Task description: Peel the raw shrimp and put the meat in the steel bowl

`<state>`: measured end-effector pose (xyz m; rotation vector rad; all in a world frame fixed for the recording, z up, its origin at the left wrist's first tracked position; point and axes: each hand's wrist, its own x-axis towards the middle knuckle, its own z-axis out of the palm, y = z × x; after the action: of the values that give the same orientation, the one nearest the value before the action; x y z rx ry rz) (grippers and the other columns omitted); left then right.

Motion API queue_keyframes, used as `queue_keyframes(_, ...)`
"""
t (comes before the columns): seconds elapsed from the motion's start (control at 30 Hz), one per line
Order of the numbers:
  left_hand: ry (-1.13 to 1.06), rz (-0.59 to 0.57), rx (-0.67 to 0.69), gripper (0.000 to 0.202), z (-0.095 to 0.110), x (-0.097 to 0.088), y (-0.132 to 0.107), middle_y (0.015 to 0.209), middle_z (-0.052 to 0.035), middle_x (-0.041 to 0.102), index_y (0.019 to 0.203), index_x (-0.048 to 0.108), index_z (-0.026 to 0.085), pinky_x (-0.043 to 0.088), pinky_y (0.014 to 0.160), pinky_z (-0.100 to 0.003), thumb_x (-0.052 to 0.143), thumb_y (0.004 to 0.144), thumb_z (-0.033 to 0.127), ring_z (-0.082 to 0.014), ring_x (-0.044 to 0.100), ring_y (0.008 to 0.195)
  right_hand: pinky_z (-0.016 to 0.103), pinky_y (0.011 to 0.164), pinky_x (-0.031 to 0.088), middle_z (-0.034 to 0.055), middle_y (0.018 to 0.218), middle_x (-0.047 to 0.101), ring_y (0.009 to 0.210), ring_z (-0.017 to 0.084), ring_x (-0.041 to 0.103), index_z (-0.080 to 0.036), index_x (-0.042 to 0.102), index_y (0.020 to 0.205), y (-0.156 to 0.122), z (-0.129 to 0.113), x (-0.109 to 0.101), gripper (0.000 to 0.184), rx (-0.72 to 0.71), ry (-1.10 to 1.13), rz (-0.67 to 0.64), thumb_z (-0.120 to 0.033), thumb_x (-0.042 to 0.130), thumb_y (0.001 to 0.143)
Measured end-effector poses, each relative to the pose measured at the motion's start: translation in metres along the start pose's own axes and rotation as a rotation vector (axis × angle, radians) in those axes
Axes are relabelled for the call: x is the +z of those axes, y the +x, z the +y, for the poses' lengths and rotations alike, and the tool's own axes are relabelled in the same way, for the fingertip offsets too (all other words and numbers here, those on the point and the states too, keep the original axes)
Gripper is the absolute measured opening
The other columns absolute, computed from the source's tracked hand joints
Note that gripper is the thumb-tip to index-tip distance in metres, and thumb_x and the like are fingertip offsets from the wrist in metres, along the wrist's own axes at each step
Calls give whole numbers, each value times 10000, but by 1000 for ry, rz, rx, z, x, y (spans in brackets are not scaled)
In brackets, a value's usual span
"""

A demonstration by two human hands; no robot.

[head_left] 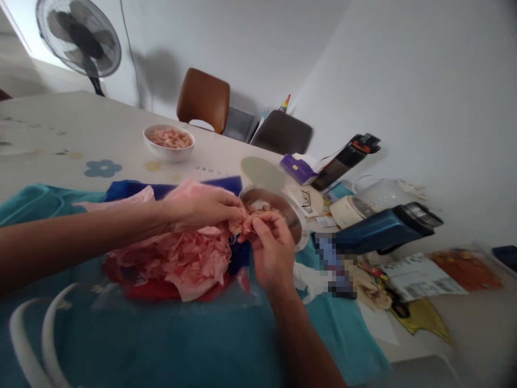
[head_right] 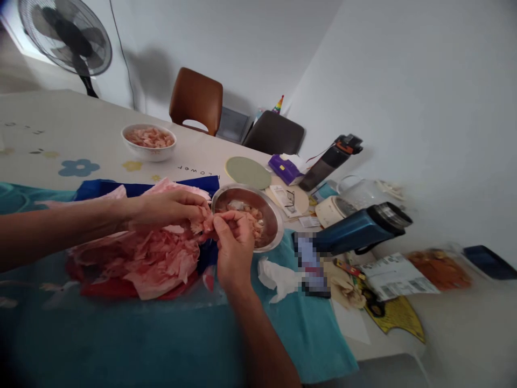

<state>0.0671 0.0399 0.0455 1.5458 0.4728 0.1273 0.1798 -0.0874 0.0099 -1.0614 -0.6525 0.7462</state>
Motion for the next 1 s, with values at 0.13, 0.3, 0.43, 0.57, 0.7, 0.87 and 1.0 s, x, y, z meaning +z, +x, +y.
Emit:
queue_keyframes(0.13, -16, 101, 6, 106, -1, 6, -5, 705, -27, 667, 753, 680, 160, 435, 499, -208, 635, 697, 239, -127, 601, 607, 206, 436, 484, -28, 701, 641, 578, 109, 588, -201, 591, 777, -1, -3, -2, 218, 108, -68, -56, -386, 705, 798)
queue_keyframes(0.3, 146, 207, 128, 75, -8, 12, -9, 630, 12, 623, 712, 665, 168, 426, 514, -209, 636, 696, 235, -111, 555, 573, 211, 375, 475, -27, 618, 634, 484, 112, 570, -189, 607, 753, 0, -1, -2, 317, 281, -112, -191, -463, 765, 727)
queue_keyframes(0.43, 195, 241, 159, 120, -13, 14, -16, 673, -4, 650, 721, 695, 165, 424, 551, -214, 616, 714, 255, -118, 562, 624, 209, 376, 474, -26, 567, 635, 441, 103, 552, -181, 615, 709, 1, 2, -3, 309, 334, -70, -244, -427, 799, 682)
queue_keyframes(0.57, 189, 250, 126, 152, -13, 14, -26, 695, -27, 683, 739, 726, 166, 436, 582, -236, 610, 714, 261, -143, 596, 662, 198, 384, 477, -22, 572, 643, 455, 103, 568, -177, 633, 723, 0, 5, -3, 230, 350, -59, -268, -345, 786, 684)
queue_keyframes(0.7, 166, 269, 129, 132, -16, 15, -36, 704, -27, 688, 699, 714, 162, 430, 575, -234, 621, 718, 253, -131, 580, 638, 194, 354, 466, -29, 576, 637, 427, 96, 545, -180, 622, 718, -5, 7, 1, 131, 375, -33, -280, -255, 724, 684)
queue_keyframes(0.87, -40, 248, 144, 107, -21, 16, -43, 734, -52, 698, 727, 703, 138, 475, 631, -252, 619, 748, 200, -139, 616, 668, 180, 349, 461, -28, 582, 639, 440, 95, 542, -185, 618, 748, -9, 8, 6, 123, 423, 43, -273, -181, 668, 635)
queue_keyframes(1.0, -118, 247, 192, 97, -18, 15, -44, 769, -74, 706, 705, 692, 125, 496, 676, -271, 628, 745, 187, -144, 629, 693, 160, 340, 436, -36, 577, 613, 442, 84, 526, -181, 630, 771, -8, 10, 7, 129, 446, 63, -236, -202, 683, 655)
